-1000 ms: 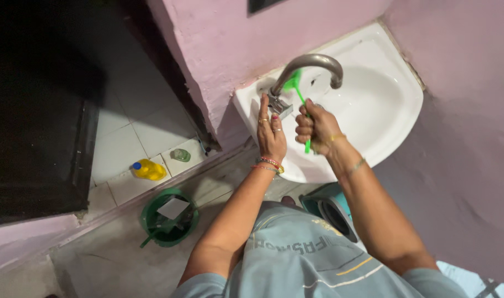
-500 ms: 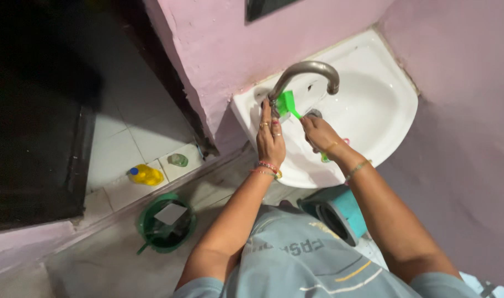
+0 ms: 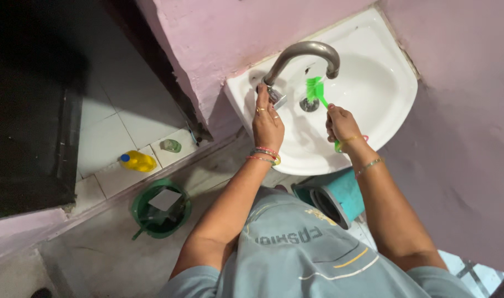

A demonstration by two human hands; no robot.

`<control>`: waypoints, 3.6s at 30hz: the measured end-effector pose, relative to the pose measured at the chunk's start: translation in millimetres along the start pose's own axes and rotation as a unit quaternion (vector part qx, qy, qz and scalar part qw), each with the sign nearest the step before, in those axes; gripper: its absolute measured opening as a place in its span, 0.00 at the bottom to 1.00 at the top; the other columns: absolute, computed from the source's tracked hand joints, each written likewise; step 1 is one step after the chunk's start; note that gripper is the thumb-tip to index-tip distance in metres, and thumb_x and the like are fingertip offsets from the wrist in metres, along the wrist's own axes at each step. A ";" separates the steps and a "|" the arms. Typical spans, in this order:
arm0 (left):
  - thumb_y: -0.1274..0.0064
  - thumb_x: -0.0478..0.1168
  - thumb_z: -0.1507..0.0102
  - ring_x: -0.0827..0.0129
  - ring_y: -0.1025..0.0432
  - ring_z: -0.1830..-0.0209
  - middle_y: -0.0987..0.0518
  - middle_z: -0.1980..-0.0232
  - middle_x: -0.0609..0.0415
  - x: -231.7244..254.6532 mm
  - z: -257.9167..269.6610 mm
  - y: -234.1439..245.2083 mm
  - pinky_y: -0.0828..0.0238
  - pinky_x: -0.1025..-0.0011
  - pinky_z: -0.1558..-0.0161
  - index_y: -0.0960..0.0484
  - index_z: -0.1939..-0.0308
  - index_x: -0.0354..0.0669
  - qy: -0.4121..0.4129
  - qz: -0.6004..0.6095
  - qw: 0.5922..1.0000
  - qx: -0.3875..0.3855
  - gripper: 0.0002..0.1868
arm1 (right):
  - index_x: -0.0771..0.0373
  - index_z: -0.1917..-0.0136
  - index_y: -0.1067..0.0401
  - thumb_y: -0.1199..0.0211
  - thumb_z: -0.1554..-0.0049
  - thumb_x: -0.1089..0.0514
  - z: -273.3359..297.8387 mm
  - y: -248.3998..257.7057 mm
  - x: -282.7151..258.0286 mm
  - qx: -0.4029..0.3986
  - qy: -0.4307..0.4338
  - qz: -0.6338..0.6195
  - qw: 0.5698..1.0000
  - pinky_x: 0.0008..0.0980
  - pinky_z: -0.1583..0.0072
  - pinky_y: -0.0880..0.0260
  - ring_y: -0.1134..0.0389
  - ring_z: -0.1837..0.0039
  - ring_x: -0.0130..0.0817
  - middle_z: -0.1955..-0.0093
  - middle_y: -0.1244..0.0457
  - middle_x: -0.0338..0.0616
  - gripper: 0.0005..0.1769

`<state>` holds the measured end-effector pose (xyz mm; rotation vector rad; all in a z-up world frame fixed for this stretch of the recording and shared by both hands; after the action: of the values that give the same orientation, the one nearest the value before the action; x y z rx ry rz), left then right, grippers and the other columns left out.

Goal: The person scrubs a white bathroom sink with a green brush, focusing on the basin, faucet, and drain area. The person repeatedly rinses the brush under running water and continues scrubbing different parts of the sink throughout the clip.

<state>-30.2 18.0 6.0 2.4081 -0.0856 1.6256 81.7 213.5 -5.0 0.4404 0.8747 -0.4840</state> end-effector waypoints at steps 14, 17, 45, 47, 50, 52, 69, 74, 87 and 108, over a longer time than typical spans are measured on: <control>0.62 0.26 0.34 0.43 0.41 0.21 0.38 0.22 0.32 3.0 -14.1 1.5 0.40 0.60 0.25 0.43 0.23 0.34 -0.009 -0.034 0.999 -0.021 0.33 | 0.60 0.53 0.22 0.45 0.34 0.42 -75.9 -63.7 -70.9 0.018 0.219 0.328 0.919 0.34 0.54 0.36 0.34 0.61 0.33 0.64 0.33 0.47 0.22; 0.61 0.27 0.34 0.42 0.41 0.21 0.38 0.22 0.32 0.9 -10.8 1.9 0.40 0.60 0.25 0.42 0.24 0.35 -0.001 -0.037 0.999 -0.027 0.32 | 0.64 0.54 0.23 0.44 0.34 0.42 -89.0 -59.0 -51.2 0.062 0.165 0.236 0.956 0.38 0.55 0.36 0.36 0.60 0.36 0.63 0.34 0.46 0.24; 0.58 0.29 0.36 0.44 0.36 0.25 0.37 0.22 0.35 2.4 -12.8 2.1 0.32 0.61 0.32 0.40 0.26 0.41 0.018 -0.042 0.999 -0.022 0.32 | 0.64 0.53 0.29 0.46 0.36 0.55 -154.5 -46.2 16.3 -0.090 0.276 0.103 0.951 0.29 0.52 0.38 0.40 0.55 0.24 0.59 0.38 0.35 0.11; 0.57 0.28 0.35 0.44 0.36 0.25 0.38 0.21 0.36 3.4 -12.2 1.7 0.32 0.61 0.30 0.40 0.26 0.41 0.005 -0.049 0.999 -0.016 0.32 | 0.63 0.54 0.28 0.46 0.33 0.51 -160.2 -39.6 20.8 -0.085 0.284 0.249 0.922 0.28 0.52 0.37 0.39 0.58 0.25 0.64 0.38 0.38 0.15; 0.57 0.28 0.34 0.44 0.36 0.24 0.38 0.21 0.36 5.4 -10.4 1.9 0.33 0.60 0.29 0.40 0.25 0.41 -0.003 -0.050 0.999 -0.017 0.31 | 0.62 0.51 0.25 0.45 0.37 0.57 -170.5 -0.8 6.0 0.033 0.329 0.129 0.935 0.24 0.52 0.36 0.36 0.55 0.20 0.55 0.32 0.32 0.10; 0.57 0.28 0.35 0.44 0.36 0.25 0.38 0.21 0.35 5.5 -12.6 3.8 0.32 0.60 0.31 0.40 0.25 0.41 0.009 -0.036 0.999 -0.021 0.32 | 0.60 0.48 0.26 0.44 0.39 0.56 -186.0 23.4 -3.3 0.102 0.215 0.035 0.971 0.28 0.63 0.45 0.45 0.64 0.23 0.62 0.40 0.36 0.10; 0.58 0.28 0.35 0.43 0.36 0.25 0.38 0.21 0.36 5.0 -12.2 2.9 0.32 0.60 0.30 0.40 0.25 0.40 0.009 -0.035 0.999 -0.022 0.32 | 0.65 0.54 0.25 0.46 0.33 0.45 -33.2 -7.3 -25.4 -0.012 0.153 0.295 0.943 0.34 0.59 0.40 0.42 0.64 0.29 0.68 0.41 0.40 0.21; 0.58 0.28 0.35 0.44 0.35 0.25 0.38 0.21 0.36 4.8 -12.8 2.8 0.31 0.61 0.32 0.40 0.25 0.41 0.014 -0.040 0.999 -0.026 0.32 | 0.64 0.45 0.24 0.47 0.33 0.49 -19.6 -28.7 -38.9 0.022 0.305 0.356 0.883 0.38 0.53 0.34 0.31 0.60 0.35 0.60 0.32 0.50 0.17; 0.58 0.28 0.34 0.44 0.37 0.23 0.38 0.21 0.36 -0.1 -9.7 0.9 0.33 0.61 0.29 0.39 0.25 0.41 -0.002 -0.038 0.999 -0.019 0.31 | 0.64 0.53 0.27 0.49 0.32 0.51 -66.3 -28.0 0.0 -0.034 0.269 0.294 0.917 0.37 0.51 0.34 0.34 0.58 0.38 0.61 0.34 0.50 0.17; 0.57 0.30 0.34 0.45 0.36 0.24 0.40 0.19 0.37 3.3 -9.0 3.2 0.32 0.61 0.30 0.41 0.25 0.41 0.014 -0.047 0.998 -0.032 0.32 | 0.52 0.41 0.20 0.47 0.36 0.42 -129.0 143.4 -22.0 0.074 0.014 0.694 0.716 0.52 0.40 0.35 0.30 0.39 0.49 0.41 0.30 0.46 0.21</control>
<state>-37.7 17.2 12.7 2.3053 -0.0192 1.5889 71.8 404.8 -36.4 1.1048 0.3229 0.8746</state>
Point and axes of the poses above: each hand's wrist, its own z-axis away from the middle knuckle, its own y-axis out of the back of the hand, x = y × z, the point moved 4 cm from there along -z, towards the middle knuckle
